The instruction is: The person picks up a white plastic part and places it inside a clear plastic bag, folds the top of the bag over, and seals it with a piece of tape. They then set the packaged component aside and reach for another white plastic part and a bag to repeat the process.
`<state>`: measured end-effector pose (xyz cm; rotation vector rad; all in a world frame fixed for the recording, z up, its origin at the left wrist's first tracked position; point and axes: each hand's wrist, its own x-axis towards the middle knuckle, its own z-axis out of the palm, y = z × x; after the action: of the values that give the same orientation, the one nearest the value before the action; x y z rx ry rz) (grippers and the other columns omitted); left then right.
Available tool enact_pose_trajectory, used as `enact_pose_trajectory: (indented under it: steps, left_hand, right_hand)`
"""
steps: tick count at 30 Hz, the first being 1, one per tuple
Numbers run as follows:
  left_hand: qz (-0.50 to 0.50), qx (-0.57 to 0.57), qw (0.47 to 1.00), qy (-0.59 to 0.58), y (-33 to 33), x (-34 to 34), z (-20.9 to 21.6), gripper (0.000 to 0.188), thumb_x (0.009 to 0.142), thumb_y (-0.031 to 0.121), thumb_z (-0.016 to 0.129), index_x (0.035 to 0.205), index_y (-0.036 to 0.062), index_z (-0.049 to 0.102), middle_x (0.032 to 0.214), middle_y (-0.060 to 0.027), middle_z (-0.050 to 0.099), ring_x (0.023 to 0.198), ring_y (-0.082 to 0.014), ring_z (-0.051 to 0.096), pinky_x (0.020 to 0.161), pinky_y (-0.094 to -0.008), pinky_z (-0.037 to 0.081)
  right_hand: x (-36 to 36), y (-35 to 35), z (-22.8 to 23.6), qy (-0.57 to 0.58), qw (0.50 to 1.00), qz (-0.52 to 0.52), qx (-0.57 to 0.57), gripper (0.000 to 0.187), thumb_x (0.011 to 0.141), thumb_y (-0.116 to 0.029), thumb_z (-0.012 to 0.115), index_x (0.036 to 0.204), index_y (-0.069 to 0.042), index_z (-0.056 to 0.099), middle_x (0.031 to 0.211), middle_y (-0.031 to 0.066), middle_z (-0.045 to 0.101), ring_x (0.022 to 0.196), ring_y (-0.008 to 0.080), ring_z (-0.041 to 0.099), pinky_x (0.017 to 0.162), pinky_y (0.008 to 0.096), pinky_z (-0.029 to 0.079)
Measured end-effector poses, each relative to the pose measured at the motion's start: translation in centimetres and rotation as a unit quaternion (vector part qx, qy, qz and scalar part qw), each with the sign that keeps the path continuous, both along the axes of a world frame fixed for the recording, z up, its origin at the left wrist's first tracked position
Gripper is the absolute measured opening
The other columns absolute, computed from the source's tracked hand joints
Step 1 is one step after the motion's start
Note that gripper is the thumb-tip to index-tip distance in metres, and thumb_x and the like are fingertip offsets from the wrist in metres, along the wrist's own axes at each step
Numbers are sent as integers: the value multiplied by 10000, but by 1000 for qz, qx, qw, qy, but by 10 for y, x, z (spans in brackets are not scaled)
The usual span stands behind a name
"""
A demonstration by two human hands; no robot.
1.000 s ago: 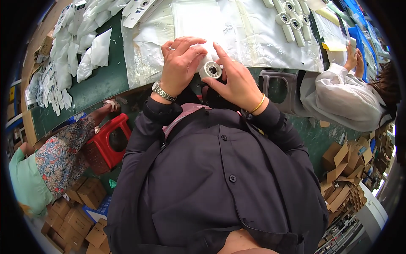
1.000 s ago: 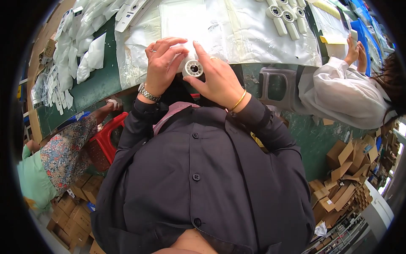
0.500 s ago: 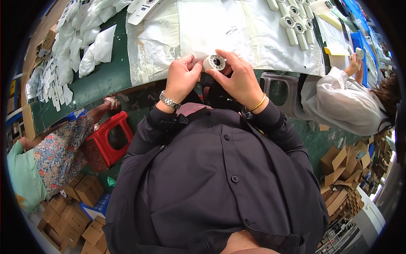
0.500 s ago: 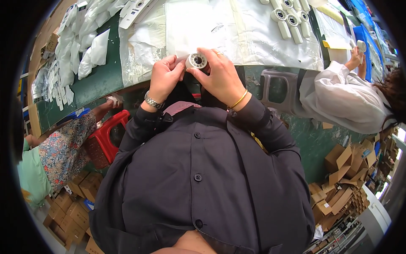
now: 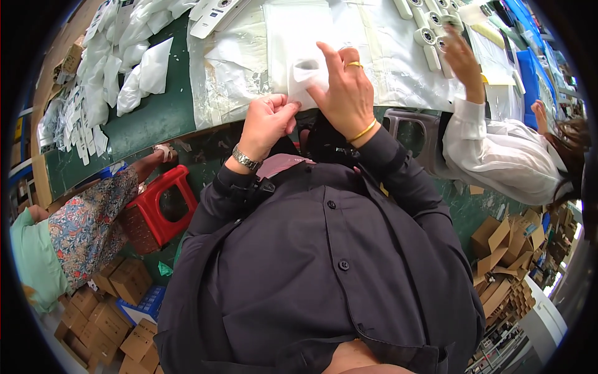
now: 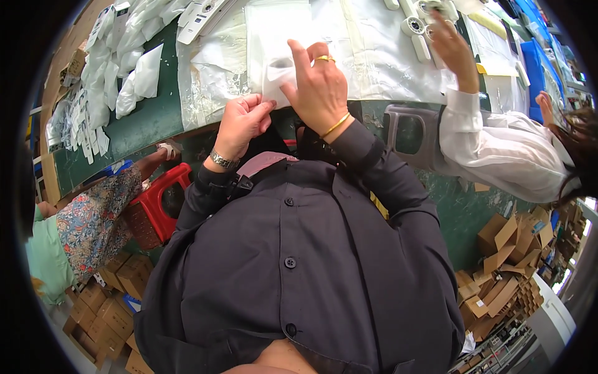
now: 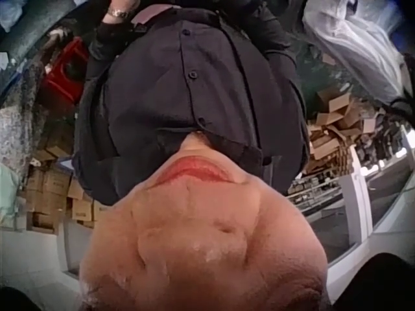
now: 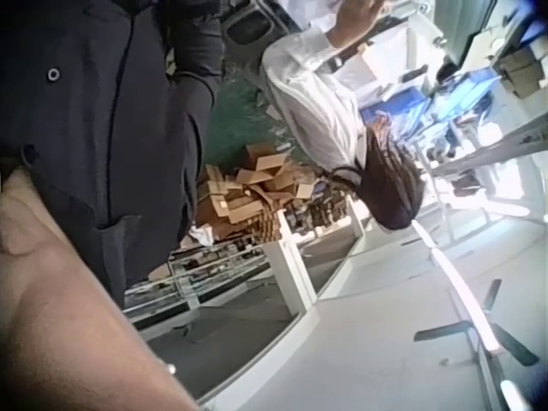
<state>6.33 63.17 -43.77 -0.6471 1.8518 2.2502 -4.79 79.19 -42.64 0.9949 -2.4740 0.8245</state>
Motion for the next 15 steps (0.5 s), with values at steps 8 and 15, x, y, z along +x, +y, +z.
enact_pose_trajectory:
  steps: [8,15]
  left_hand:
    - [20,11,999,33,8,11,-1,208,1030,158,722,946,-31,714,652,29,641,522,-27,510,512,-227,377]
    - [10,-15,1000,12,-1,12,-2,218,1034,203,741,998,-10,713,634,35,622,494,-13,473,474,-202,308]
  right_hand:
    - [-1,15,8,-112,990,-68,51,630,917,-203,784,1482,-92,529,890,102,682,695,290,682,670,408,557]
    - [32,56,-8,-325,935,-14,-138,444,939,-62,782,1355,-44,628,746,32,639,621,95,585,623,259,499]
